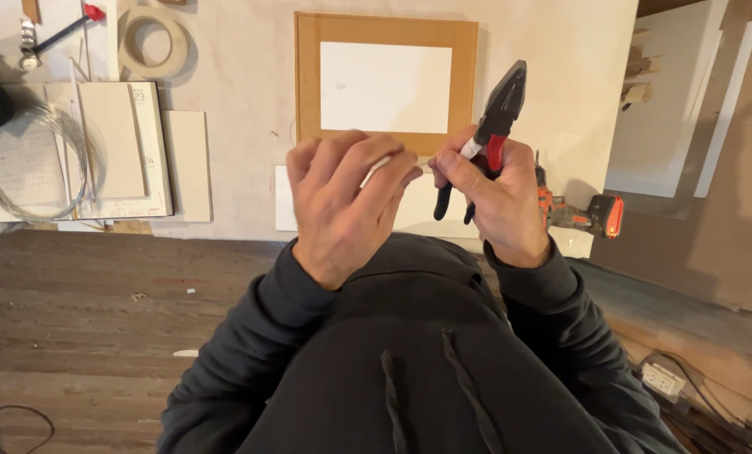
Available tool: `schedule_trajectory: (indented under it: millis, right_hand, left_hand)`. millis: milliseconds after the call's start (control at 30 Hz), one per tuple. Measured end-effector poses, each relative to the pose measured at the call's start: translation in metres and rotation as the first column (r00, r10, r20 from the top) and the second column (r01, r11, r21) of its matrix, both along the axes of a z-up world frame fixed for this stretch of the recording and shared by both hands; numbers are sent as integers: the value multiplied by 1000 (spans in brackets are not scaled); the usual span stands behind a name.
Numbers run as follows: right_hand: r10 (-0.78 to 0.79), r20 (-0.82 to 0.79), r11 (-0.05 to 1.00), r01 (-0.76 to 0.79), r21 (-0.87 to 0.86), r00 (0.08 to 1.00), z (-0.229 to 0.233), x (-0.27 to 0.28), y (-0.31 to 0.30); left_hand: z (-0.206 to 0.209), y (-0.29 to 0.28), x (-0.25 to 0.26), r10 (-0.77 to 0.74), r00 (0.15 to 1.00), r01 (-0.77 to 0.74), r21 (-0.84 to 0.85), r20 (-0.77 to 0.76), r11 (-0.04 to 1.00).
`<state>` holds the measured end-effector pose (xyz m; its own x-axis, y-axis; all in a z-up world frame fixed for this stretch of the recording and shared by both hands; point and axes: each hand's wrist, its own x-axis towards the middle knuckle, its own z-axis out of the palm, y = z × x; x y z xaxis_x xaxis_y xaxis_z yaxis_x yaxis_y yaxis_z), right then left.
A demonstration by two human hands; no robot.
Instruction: The person is framing a piece of artwork using pliers, wire, and an electric drill.
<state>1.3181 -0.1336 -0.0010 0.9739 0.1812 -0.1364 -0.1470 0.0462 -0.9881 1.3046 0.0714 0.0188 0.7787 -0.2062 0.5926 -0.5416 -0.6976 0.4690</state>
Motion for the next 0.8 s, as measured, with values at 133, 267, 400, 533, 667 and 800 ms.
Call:
schedule_trajectory:
  millis: [133, 267, 400, 533, 667, 800]
  right_hand:
    - [31, 6, 999, -31, -36, 1000, -1, -3, -5]
    - [5, -164, 985, 23, 170, 986, -13, -15, -12]
    - [193, -415, 958, -80, 275, 889, -28, -43, -15]
    - [620, -267, 657, -303, 690, 738, -71, -70, -33]
    - [668, -18, 448, -383, 808, 744, -66, -72, -53]
    - [477, -342, 848, -323, 419, 810, -33, -42, -30]
  left_hand:
    - [2, 2, 2, -77, 992, 59, -175, -97, 983]
    - [0, 5, 5, -84, 992, 58, -262, -92, 963]
    - [-9, 7, 7, -149, 967, 40, -452, -207, 891]
    - [-9, 6, 9, -165, 962, 40, -486, -218, 873]
    - [-3, 6, 12, -182, 948, 38, -479, -259, 877]
    - [-2, 8, 13, -215, 963, 113, -481, -162, 869]
